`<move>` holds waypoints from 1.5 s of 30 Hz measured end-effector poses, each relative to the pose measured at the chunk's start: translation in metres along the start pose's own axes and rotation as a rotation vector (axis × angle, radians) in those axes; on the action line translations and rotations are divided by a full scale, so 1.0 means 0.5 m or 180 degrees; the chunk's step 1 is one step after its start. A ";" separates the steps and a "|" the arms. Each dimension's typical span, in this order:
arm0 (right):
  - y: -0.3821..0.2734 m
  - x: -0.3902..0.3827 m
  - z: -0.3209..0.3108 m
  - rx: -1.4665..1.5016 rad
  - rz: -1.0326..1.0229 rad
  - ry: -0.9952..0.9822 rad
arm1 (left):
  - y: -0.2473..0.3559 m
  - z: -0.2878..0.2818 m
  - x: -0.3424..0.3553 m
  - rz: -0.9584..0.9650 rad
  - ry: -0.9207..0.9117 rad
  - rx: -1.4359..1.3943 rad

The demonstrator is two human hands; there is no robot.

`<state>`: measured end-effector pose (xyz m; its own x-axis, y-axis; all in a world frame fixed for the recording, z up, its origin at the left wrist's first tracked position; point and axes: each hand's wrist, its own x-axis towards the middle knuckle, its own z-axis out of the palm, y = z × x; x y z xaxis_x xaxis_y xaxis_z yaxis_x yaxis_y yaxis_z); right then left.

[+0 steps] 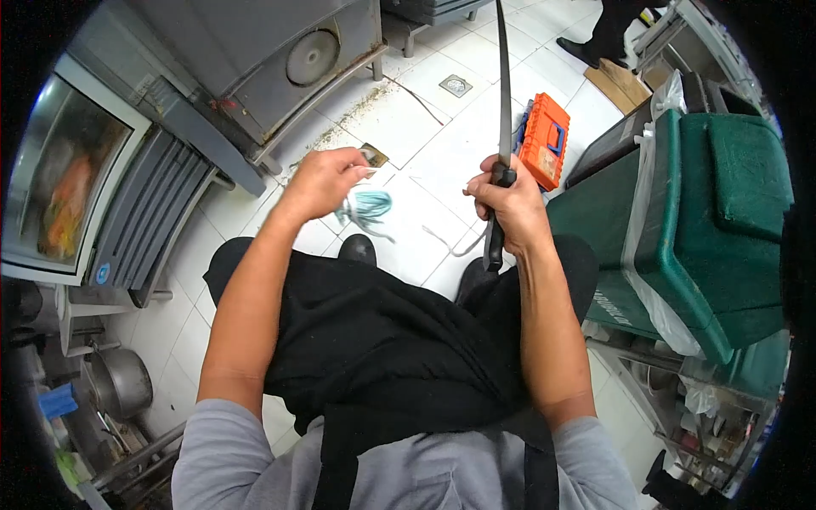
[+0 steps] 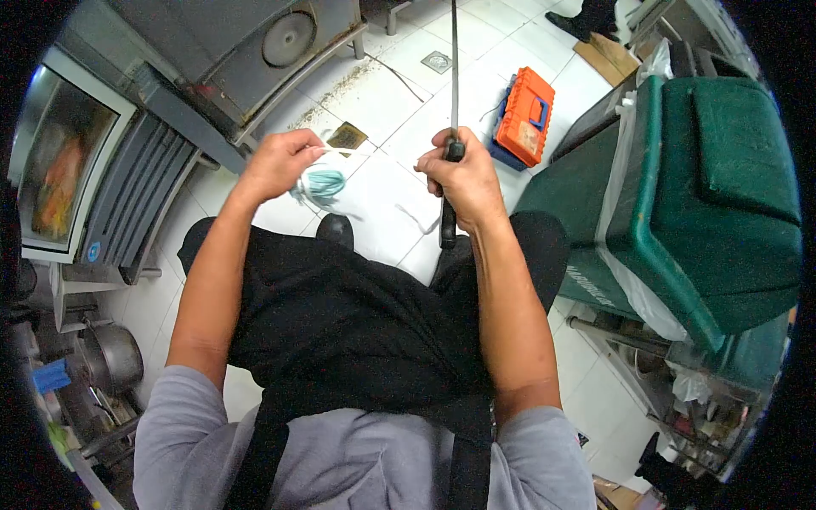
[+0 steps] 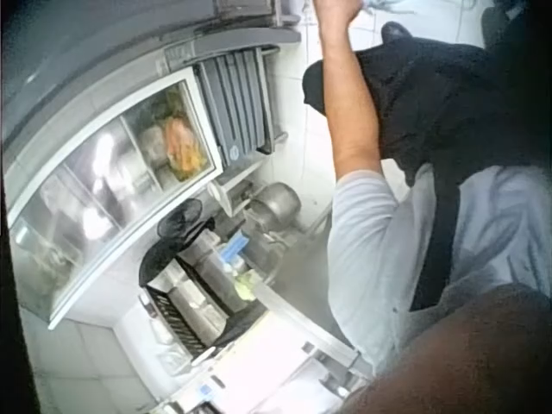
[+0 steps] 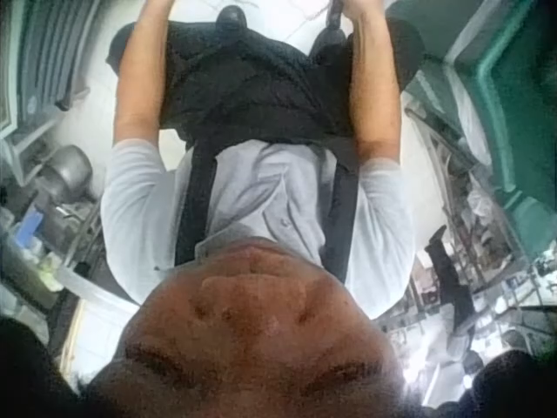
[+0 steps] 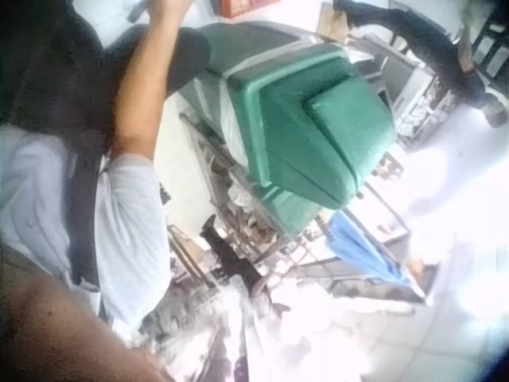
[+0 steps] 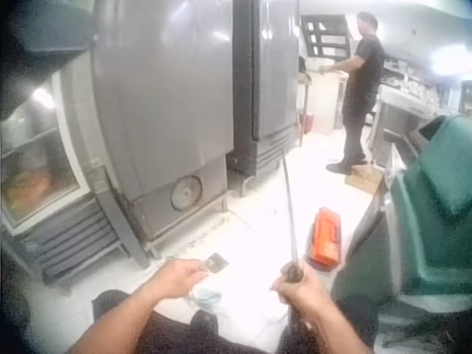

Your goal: Replacing or repairing a component on the bottom of an industrial machine using a knife and a screwdriver.

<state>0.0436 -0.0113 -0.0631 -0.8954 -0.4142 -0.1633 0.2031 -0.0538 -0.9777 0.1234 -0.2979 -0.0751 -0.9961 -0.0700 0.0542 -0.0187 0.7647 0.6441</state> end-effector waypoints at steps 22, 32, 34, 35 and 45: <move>-0.070 -0.064 0.047 -0.0930 0.0251 0.0045 | -0.027 0.028 -0.069 -0.0971 -0.0195 -0.3641; 0.092 0.060 -0.254 -0.2589 -0.1158 0.0800 | -0.146 -0.024 -0.053 -0.0772 0.0694 -0.1490; 0.262 0.111 -0.261 -0.2618 -0.0184 0.0579 | -0.174 -0.047 -0.067 -0.1134 0.0540 -0.1257; 0.370 0.131 -0.289 -0.2216 0.0374 0.0414 | -0.167 -0.056 -0.065 -0.1165 0.0548 -0.1261; 0.839 0.099 -0.235 -0.2925 0.1029 0.0283 | -0.238 -0.152 -0.124 -0.1840 0.0697 -0.1286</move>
<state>0.0380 0.0523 -0.4969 -0.8852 -0.2123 -0.4140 0.0900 0.7949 -0.6000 0.1941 -0.4334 -0.0973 -0.7960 -0.5489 -0.2553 -0.4601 0.2744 0.8444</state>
